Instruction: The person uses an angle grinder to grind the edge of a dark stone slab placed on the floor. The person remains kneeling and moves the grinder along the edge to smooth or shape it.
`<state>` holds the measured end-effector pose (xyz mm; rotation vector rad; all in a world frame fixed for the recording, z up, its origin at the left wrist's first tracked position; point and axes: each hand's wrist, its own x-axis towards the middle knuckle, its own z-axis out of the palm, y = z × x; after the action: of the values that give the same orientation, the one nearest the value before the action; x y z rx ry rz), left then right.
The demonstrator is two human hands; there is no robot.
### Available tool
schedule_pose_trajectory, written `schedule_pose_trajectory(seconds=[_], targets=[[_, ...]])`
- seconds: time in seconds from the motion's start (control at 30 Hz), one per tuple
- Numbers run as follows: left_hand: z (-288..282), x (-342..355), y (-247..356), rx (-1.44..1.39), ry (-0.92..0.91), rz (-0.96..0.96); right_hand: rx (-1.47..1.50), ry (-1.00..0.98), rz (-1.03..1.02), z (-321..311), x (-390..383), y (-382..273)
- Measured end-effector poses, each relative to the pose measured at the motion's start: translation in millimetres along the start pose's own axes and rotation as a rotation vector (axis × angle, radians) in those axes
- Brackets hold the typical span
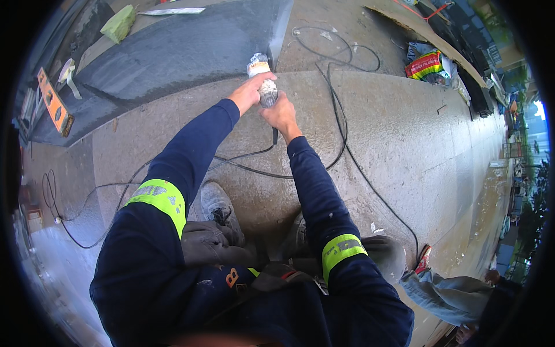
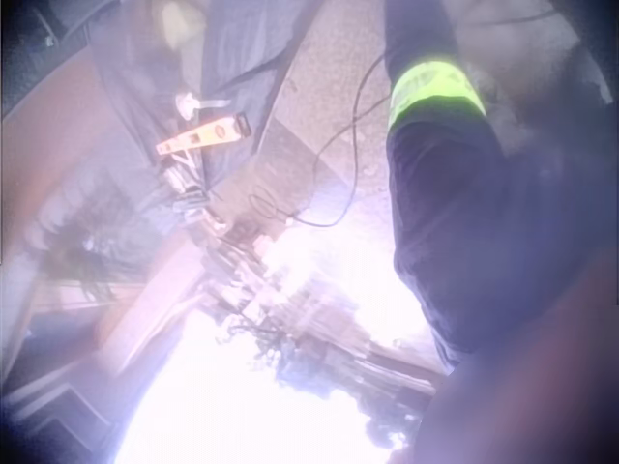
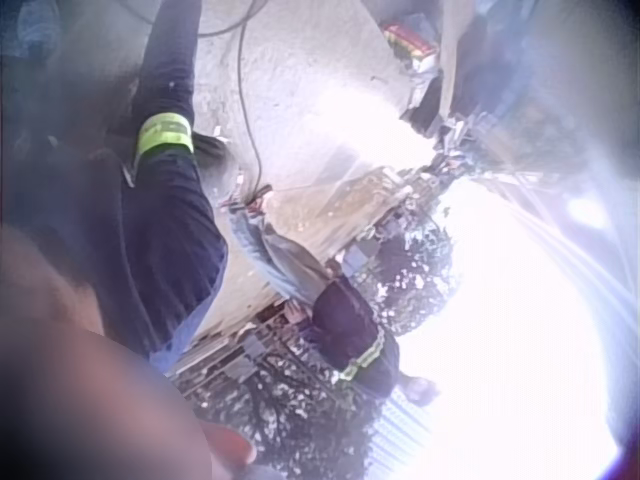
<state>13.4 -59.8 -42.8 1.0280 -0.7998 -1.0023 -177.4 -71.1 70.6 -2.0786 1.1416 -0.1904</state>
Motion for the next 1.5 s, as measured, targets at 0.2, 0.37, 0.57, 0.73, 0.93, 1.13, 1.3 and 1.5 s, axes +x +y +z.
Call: schedule_pose_trajectory(seconds=[0.2, 0.37, 0.57, 0.73, 0.93, 1.13, 1.3, 1.5], targets=[[2.7, 6.9, -0.6, -0.195, 0.05, -0.182, 0.015, 0.05, -0.012, -5.2, -12.8, -6.2], [26.3, 0.7, 33.1, -0.33, 0.171, -0.434, 0.027, 0.06, -0.038, -11.4, -20.0, -4.4], [44.8, -17.9, 72.4, -0.352, 0.143, -0.428, 0.021, 0.071, -0.048, -11.2, -20.9, -3.2], [56.9, -28.1, 88.2, -0.317, 0.197, -0.426, 0.027, 0.075, -0.049, -15.3, -25.7, -5.9], [65.1, -11.5, 88.6, -0.326, 0.368, -0.614, 0.04, 0.051, -0.044, -20.9, -30.0, -8.2], [58.7, -9.8, 75.3, -0.439, 0.365, -0.562, 0.052, 0.022, -0.029, -18.2, -26.7, -6.6], [52.7, -12.5, 72.0, -0.419, 0.34, -0.499, 0.016, 0.001, 0.0, -11.7, -16.5, -3.1], [12.1, -16.9, 36.7, 0.073, 0.034, -0.112, 0.014, 0.015, 0.0, -1.3, -1.4, -0.1]])
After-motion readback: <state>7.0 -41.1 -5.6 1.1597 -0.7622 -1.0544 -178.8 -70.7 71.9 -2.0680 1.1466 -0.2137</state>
